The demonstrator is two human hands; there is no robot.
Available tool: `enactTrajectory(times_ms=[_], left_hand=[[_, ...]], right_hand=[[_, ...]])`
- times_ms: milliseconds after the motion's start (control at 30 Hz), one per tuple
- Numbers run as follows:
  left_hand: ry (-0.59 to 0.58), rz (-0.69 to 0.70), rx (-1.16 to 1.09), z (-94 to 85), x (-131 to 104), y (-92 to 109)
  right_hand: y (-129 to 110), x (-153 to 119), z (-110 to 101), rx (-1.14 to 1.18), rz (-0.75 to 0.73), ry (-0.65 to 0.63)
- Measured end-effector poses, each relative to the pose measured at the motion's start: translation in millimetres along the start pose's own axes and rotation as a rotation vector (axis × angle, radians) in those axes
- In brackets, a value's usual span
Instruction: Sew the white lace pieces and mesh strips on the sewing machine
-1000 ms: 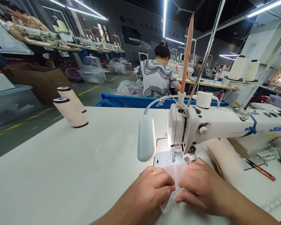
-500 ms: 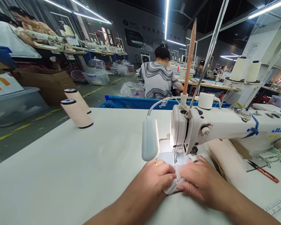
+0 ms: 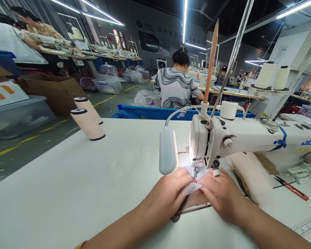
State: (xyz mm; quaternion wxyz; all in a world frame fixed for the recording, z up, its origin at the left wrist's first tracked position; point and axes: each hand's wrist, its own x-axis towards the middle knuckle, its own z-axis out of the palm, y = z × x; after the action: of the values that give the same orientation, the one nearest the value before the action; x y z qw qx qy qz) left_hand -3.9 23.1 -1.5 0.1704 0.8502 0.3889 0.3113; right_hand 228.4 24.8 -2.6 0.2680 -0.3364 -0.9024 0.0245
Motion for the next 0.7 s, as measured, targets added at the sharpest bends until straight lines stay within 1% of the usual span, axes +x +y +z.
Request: enactTrajectory(times_ms=[67, 133, 200, 267, 333, 433, 500, 600, 700], left_hand=[[-0.066, -0.128, -0.093, -6.9, 4.9, 3.6], [-0.107, -0.247, -0.141, -11.5, 8.8, 5.8], [-0.131, -0.295, -0.14, -12.5, 10.1, 5.4], [-0.129, -0.246, -0.117, -10.3, 7.8, 2.8], [-0.084, -0.13, -0.062, -6.6, 2.5, 0.5], [0.012, 0.09, 0.064, -3.4, -8.1, 3.4], [0.013, 0.189, 0.122, -4.3, -14.5, 9.5], [-0.041, 0.221, 0.169, -7.8, -20.5, 17.9], [-0.036, 0.215, 0.203, -8.2, -21.9, 18.4]], right_hand=[[-1.2, 4.1, -0.2, 0.073, 0.031, 0.095], [-3.1, 8.5, -2.5, 0.157, 0.059, 0.15], [-4.3, 11.1, -4.6, 0.21, 0.072, 0.164], [-4.1, 10.9, -5.7, 0.216, 0.056, 0.161], [-3.3, 7.8, -6.9, 0.175, 0.007, 0.13], [-3.3, 0.4, -11.8, 0.082, -0.094, 0.001], [-4.7, -4.1, -16.4, 0.049, -0.131, -0.09], [-6.9, -8.0, -20.8, 0.019, -0.128, -0.154], [-7.4, -8.8, -20.5, 0.004, -0.106, -0.181]])
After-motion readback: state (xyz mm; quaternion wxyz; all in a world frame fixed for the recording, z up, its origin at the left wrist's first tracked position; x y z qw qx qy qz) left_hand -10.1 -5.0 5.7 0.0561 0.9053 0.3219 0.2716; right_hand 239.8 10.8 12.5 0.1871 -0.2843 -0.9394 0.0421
